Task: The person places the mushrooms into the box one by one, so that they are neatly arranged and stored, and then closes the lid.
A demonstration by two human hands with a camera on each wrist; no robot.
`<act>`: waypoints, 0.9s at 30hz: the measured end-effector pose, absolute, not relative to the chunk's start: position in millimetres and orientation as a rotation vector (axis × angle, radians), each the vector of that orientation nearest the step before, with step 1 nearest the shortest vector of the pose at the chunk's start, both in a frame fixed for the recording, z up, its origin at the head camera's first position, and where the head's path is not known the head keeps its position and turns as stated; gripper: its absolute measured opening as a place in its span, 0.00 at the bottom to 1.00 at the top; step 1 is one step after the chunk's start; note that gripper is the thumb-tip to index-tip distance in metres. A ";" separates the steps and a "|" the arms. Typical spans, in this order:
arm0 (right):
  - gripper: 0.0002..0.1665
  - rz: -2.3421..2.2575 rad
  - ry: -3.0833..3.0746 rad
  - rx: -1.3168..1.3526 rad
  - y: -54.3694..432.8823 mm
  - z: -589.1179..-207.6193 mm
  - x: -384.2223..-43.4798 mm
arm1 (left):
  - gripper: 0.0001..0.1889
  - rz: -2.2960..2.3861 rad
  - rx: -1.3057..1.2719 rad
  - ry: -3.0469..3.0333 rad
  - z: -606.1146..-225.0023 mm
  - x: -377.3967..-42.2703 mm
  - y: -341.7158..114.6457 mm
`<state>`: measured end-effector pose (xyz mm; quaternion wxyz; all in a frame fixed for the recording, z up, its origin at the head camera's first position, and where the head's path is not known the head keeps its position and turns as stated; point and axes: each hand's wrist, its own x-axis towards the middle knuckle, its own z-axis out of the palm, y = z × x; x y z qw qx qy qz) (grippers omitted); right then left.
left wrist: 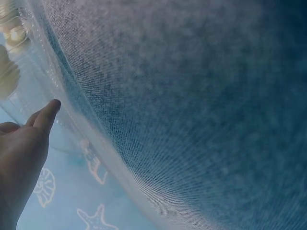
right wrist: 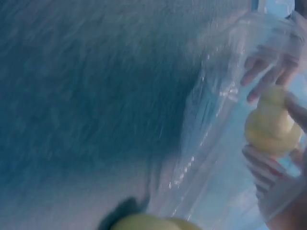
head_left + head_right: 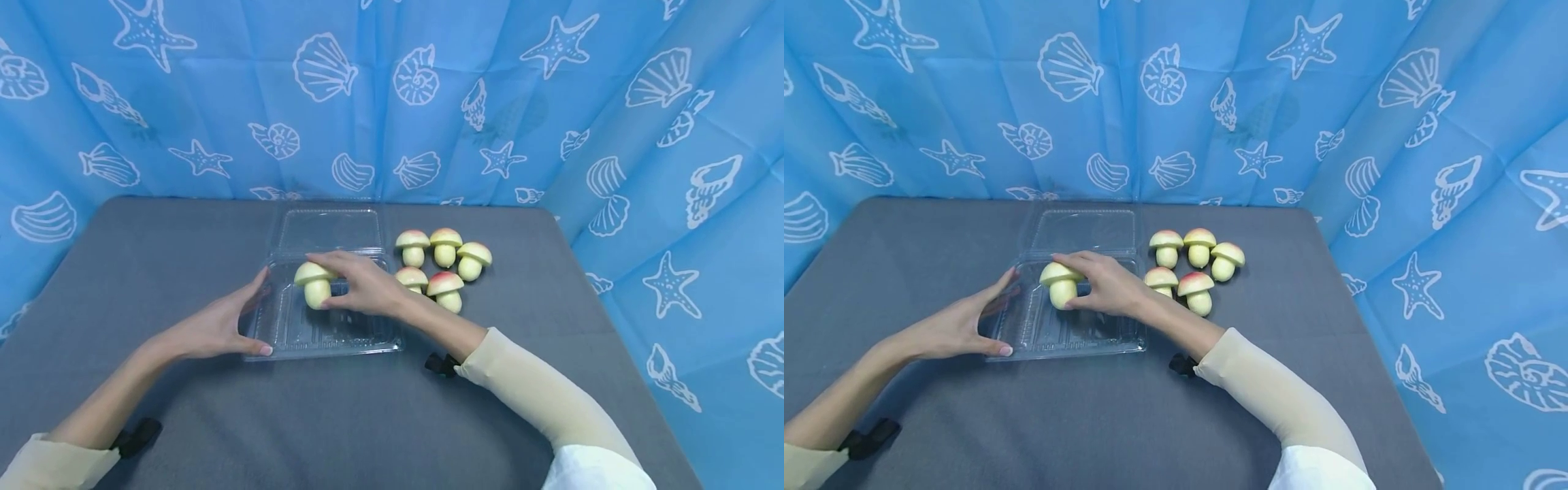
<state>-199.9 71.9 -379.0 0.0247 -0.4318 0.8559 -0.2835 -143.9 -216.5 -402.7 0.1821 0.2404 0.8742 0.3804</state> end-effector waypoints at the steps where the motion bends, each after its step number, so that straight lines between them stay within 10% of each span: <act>1: 0.48 -0.870 2.651 -1.342 69.4 -379.7 -199.7 | 0.71 1.078 0.681 2.467 -402.5 -143.9 -216.4; 27: 0.47 -0.668 2.721 -1.280 43.5 -401.5 -192.4 | 0.70 1.065 0.668 2.469 -403.1 -142.0 -212.5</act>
